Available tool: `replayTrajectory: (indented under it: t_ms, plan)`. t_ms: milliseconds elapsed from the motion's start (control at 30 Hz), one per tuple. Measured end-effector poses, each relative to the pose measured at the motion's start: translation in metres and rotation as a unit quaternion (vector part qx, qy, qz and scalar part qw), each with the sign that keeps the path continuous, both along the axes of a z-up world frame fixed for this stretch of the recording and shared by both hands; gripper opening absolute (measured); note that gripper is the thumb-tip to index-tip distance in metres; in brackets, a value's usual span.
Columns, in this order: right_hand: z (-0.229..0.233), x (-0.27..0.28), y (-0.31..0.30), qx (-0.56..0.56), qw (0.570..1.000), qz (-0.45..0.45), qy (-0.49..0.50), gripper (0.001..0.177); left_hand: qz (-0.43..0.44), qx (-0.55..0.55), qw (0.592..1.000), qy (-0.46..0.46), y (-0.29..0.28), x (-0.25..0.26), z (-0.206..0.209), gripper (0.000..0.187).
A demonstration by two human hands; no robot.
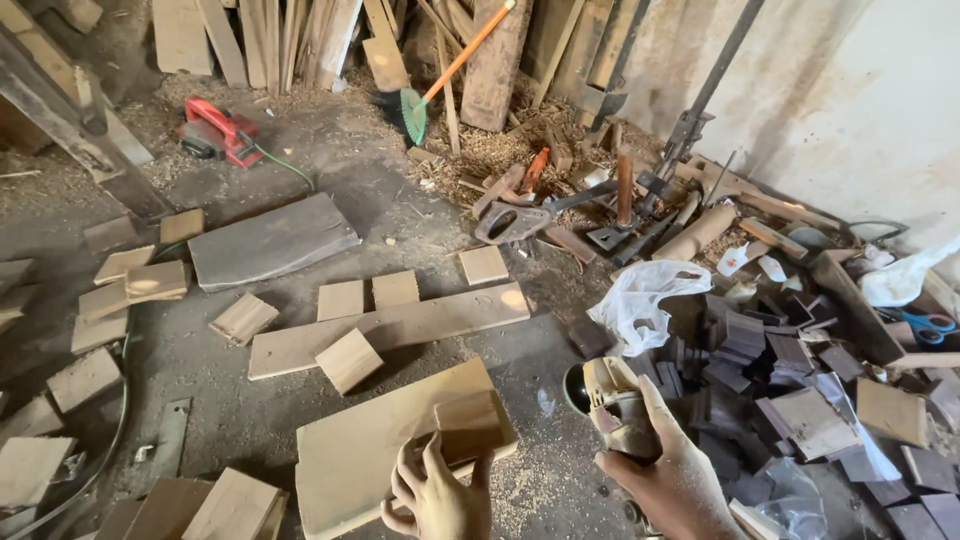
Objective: Sanding the edges of small wooden blocks using a handheld power sander
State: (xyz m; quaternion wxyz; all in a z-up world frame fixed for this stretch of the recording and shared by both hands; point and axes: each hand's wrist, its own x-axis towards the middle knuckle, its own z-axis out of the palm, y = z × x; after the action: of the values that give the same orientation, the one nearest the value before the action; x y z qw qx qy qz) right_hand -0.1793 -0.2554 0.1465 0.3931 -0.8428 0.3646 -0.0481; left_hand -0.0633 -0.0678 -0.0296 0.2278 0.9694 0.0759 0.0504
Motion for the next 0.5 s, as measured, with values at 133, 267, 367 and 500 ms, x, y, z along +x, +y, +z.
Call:
replayTrajectory:
  t_ms: [133,267,367,500]
  plan:
    - [0.005,-0.001,0.002,0.0,1.0,-0.009,-0.002,0.104,0.027,0.032,0.993,-0.113,0.003,-0.008,-0.01,0.069]
    - [-0.002,-0.001,-0.002,0.008,1.0,0.001,-0.01,0.108,0.069,0.041,0.968,-0.237,-0.008,-0.019,0.014,0.067]
    - [-0.011,-0.001,0.0,0.003,1.0,0.008,-0.029,0.108,0.075,0.053,0.984,-0.154,-0.015,-0.019,0.021,0.098]
    - [-0.04,-0.003,-0.002,-0.027,0.997,0.031,-0.069,0.11,0.037,-0.061,0.994,0.078,-0.021,-0.003,0.024,0.101]
